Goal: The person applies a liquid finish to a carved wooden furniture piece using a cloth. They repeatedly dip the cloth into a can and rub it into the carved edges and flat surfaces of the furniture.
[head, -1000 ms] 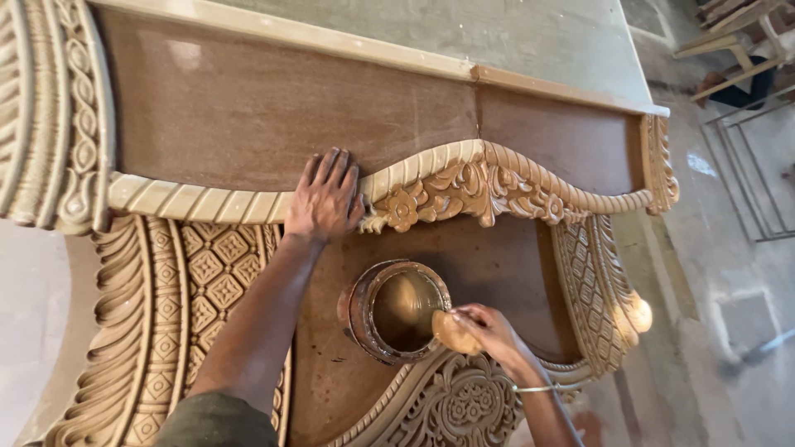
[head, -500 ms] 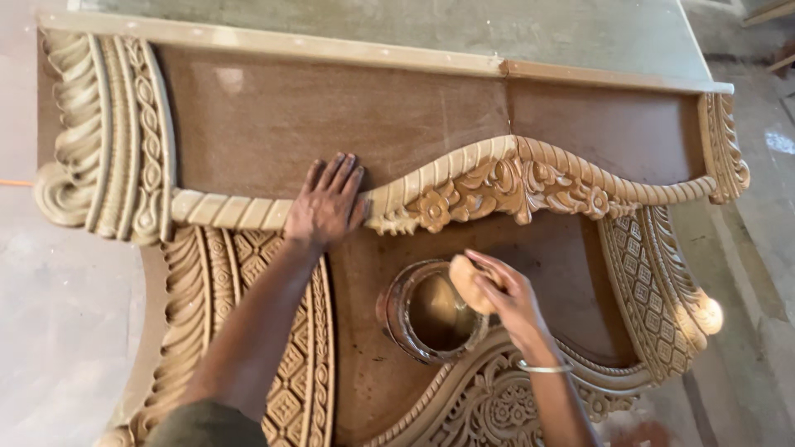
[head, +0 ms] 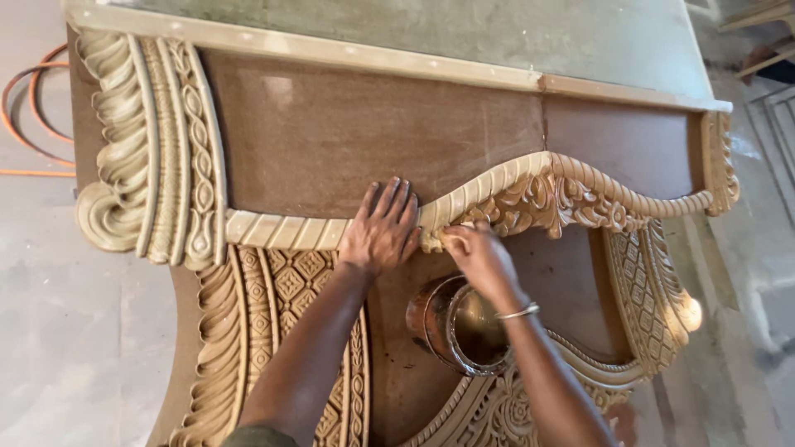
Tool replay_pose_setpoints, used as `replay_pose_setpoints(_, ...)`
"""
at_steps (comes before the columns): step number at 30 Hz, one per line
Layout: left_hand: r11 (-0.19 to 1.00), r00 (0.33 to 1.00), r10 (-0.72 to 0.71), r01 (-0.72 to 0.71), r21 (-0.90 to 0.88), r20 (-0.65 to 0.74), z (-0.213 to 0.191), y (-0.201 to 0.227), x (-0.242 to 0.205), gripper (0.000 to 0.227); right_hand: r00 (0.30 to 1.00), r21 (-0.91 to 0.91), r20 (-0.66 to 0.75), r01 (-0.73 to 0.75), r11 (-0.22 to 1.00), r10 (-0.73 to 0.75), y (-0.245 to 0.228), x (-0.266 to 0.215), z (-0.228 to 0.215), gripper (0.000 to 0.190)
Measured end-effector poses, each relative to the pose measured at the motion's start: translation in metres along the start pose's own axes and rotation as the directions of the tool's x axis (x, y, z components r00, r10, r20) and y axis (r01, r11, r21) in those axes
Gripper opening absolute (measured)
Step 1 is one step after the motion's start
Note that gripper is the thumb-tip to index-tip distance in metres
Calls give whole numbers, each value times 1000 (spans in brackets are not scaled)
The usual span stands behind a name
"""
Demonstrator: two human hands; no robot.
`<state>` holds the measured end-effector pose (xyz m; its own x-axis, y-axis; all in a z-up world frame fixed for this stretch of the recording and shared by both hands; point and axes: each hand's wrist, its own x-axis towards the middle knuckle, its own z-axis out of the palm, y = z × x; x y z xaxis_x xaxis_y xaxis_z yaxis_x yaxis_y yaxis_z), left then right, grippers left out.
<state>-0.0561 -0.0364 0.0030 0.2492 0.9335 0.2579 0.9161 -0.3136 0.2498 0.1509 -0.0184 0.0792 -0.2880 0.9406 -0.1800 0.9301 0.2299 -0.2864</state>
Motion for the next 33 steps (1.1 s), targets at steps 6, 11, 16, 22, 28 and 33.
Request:
replay_pose_setpoints(6, 999, 999, 33, -33, -8, -28, -2, -1, -1, 62, 985, 98, 3, -171, 980, 172, 7, 0, -19, 31)
replay_pose_setpoints(11, 999, 996, 36, -38, -24, -87, -6, -4, -2, 61, 971, -227, -237, -29, 973, -27, -30, -6, 9, 25)
replay_pose_setpoints(16, 997, 996, 35, -40, -62, -83, -3, -1, -4, 59, 999, -3, -26, 23, 1000, -23, -7, 7, 0, 25)
replay_pose_setpoints(22, 998, 997, 34, -37, -42, -72, -1, -1, -4, 60, 991, 24, -75, -108, 994, 109, 5, 5, -18, 30)
replay_pose_setpoints(28, 999, 999, 35, -35, -6, 7, -5, 0, 0, 61, 992, -190, -122, -34, 981, 11, -3, 4, 5, 26)
replay_pose_setpoints(33, 998, 989, 42, -48, 41, 141, -6, 0, 2, 64, 978, -41, -110, -181, 983, 176, -10, -9, -5, 30)
